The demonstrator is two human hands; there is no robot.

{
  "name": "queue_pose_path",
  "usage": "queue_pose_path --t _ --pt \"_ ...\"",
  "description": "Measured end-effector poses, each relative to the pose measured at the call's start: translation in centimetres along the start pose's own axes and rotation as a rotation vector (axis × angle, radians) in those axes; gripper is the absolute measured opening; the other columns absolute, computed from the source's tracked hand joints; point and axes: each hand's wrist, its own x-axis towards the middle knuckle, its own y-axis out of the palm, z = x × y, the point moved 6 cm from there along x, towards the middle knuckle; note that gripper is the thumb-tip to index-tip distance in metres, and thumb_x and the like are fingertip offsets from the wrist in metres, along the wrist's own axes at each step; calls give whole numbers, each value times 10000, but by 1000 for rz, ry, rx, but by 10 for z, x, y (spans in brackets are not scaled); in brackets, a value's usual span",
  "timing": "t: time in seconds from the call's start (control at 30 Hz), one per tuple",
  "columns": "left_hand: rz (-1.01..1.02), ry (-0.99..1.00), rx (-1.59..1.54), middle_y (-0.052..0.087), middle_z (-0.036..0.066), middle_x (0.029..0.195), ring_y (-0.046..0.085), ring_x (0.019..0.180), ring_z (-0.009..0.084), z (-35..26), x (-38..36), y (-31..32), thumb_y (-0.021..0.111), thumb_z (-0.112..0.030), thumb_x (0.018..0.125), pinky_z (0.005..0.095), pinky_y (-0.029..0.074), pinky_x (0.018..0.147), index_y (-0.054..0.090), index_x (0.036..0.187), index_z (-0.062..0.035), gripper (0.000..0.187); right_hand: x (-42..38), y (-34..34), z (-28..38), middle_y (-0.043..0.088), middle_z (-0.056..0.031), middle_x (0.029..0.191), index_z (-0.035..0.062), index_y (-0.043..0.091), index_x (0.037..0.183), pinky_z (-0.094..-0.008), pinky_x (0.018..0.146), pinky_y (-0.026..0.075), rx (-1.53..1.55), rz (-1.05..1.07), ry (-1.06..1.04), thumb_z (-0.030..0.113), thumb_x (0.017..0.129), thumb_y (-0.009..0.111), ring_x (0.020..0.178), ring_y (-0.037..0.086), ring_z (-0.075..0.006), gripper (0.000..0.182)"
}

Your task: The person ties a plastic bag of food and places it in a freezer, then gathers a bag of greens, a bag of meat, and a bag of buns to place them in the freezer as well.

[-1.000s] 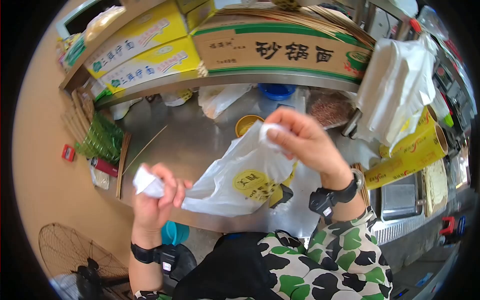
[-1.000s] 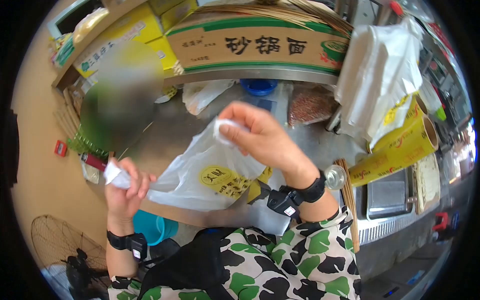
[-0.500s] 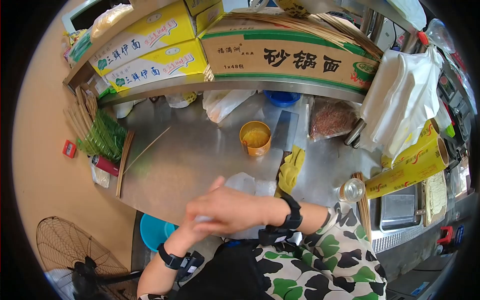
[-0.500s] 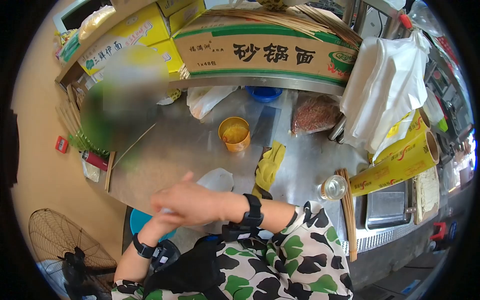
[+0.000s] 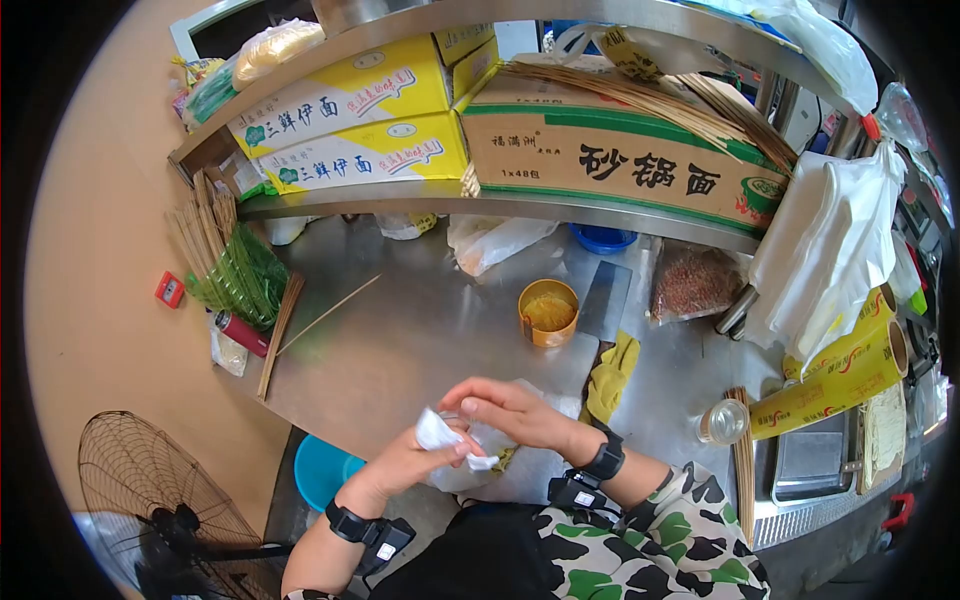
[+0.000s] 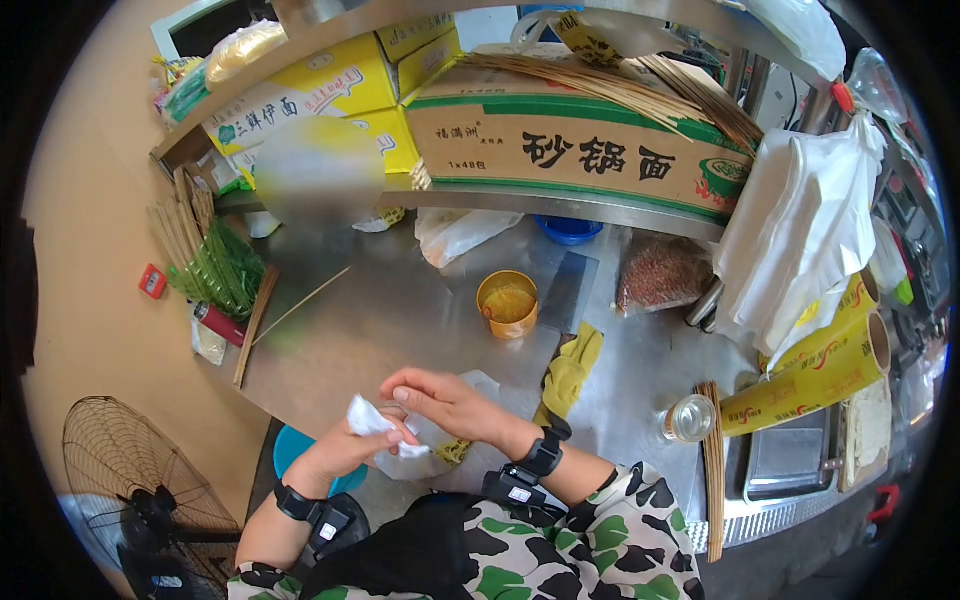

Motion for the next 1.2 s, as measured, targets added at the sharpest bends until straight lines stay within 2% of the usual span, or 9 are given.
queue_pose_path --t 0.1,0.17,0.37,0.5,0.7,0.8,0.9,1.07,1.2 --pt "-60 464 851 618 28 886 618 823 171 -26 0 7 629 -39 743 282 495 683 620 871 -81 135 3 8 -24 600 -24 935 29 535 1139 -246 745 452 -179 56 3 189 972 453 828 540 -80 245" --pt "-168 625 1262 611 42 871 625 797 213 -31 -8 13 632 -45 691 307 504 665 599 829 -79 146 1 10 -37 602 -32 933 11 531 1153 -214 665 471 173 193 273 141 964 457 749 566 -57 241" --pt "-340 811 1443 585 62 882 605 735 237 -37 -13 11 598 -79 683 333 496 593 545 809 -70 137 0 14 -52 599 -52 903 25 544 1145 -279 700 494 464 207 347 107 941 496 790 596 -153 225" --pt "-447 337 1583 586 84 874 605 771 261 -19 -8 -16 572 -94 706 342 500 634 541 800 -72 101 -1 -4 3 587 -100 903 66 598 1018 -343 722 500 -893 -92 -239 32 815 557 831 594 -276 210" --pt "-273 -310 1076 599 150 1142 607 960 299 115 -56 -98 540 -155 846 337 499 745 601 1112 -52 292 -80 -75 -98 607 -131 915 69 597 919 -387 714 487 -1374 59 206 35 744 566 861 580 -341 181" --pt "-290 -162 -247 609 112 1166 588 1042 264 122 -59 -74 489 -172 902 371 470 848 526 1279 -77 391 -91 -69 -91 603 -117 822 49 603 877 -353 700 477 -1140 -6 282 52 836 536 812 602 -296 78" --pt "-176 88 -538 577 78 1218 551 1102 248 63 -32 -38 509 -205 908 388 439 896 510 1297 -80 409 -61 -46 -56 587 -75 779 50 618 934 -301 680 458 -153 5 360 139 898 556 761 583 -210 114" --pt "-91 158 605 612 93 1108 578 975 187 57 2 16 555 -235 905 338 460 854 583 1145 -58 300 -3 22 -3 607 -29 843 35 591 972 -261 687 445 -516 211 -42 187 925 559 755 550 -137 162" --pt "-44 -36 339 641 50 940 575 925 154 95 5 0 557 -259 920 329 454 854 603 1115 -61 282 -6 15 -25 613 -72 836 44 619 942 -316 656 455 -633 139 210 190 891 605 737 577 -194 155"
